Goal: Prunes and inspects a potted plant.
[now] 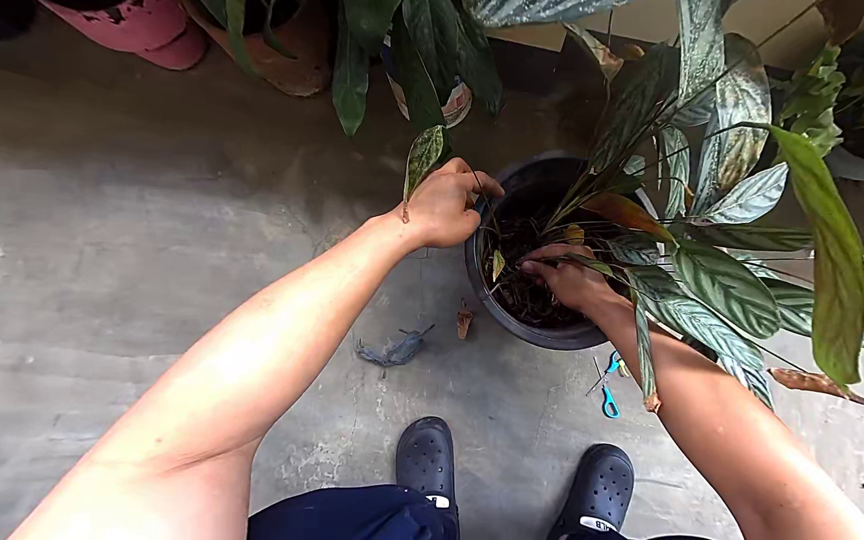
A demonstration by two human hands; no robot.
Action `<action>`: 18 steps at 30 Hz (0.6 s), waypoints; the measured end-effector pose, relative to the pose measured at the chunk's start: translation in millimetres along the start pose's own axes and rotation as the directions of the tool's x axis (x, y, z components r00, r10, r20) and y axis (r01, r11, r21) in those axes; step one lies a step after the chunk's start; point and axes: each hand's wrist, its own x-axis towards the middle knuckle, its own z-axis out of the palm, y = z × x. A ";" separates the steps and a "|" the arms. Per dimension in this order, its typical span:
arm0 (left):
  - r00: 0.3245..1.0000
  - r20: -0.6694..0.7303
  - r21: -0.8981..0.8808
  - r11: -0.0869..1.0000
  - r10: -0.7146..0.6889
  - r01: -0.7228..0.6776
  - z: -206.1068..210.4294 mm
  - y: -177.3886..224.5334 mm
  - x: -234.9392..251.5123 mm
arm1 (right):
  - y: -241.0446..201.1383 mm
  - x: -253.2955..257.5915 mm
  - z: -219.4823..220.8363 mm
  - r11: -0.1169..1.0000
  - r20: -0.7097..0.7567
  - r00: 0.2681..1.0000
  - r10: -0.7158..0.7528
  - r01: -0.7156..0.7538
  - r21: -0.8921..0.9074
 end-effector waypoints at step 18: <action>0.993 -0.082 0.051 0.996 0.083 -0.079 26.9 -3.5 6.5 | 42.8 6.0 24.9 0.866 0.076 0.911 -0.406 0.410 -0.285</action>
